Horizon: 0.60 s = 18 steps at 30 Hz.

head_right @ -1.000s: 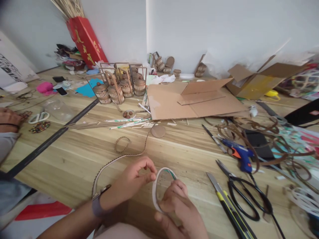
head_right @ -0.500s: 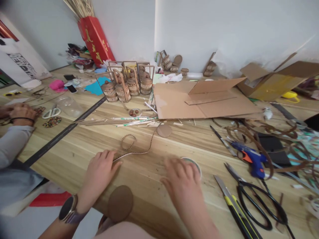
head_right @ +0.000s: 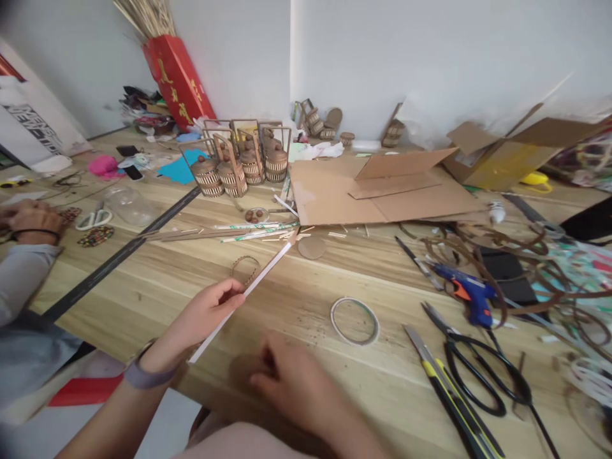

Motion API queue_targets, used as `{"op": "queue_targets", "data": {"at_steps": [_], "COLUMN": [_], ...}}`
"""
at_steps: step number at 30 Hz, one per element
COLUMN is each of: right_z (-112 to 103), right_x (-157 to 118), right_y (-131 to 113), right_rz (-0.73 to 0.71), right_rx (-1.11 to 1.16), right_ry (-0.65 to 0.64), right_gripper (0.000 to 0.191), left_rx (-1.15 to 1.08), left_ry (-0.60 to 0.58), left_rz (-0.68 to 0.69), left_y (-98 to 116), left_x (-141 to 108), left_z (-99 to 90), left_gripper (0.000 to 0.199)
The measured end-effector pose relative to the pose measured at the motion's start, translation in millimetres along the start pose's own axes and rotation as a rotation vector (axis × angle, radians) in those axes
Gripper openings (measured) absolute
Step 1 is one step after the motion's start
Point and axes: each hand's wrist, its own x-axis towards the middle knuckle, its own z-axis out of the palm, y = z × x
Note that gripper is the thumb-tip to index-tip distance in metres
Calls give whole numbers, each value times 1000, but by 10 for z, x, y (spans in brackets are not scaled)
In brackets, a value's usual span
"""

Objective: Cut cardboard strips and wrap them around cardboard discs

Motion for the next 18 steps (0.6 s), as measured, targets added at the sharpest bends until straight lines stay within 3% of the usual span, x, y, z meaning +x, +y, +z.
{"op": "queue_targets", "data": {"at_steps": [2,7,11,14,16,18], "right_z": [-181,-772,-1061,-1048,-987,-966], "right_x": [-80,-258,-422,-579,-660,-703], "right_y": [228,781,841,647,469,339], "right_rz": [103,208,223,75,-91,-262], "right_rx": [51,-44,-41,353,613,720], "right_ry": [211,641,935,878,713,592], "right_gripper": [8,25,32,35,29,30], "left_rx": [-123,-238,-351,-469,-491,-447], "left_ry": [-44,-123,-274,-393,-437,-506], "left_rz": [53,147,206,225,228,188], "left_y": [117,501,826,945,936,875], "left_x": [35,155,236,260,261,254], "left_z": [2,115,252,342,404,469], "left_gripper": [22,18,13,14,16,16]}}
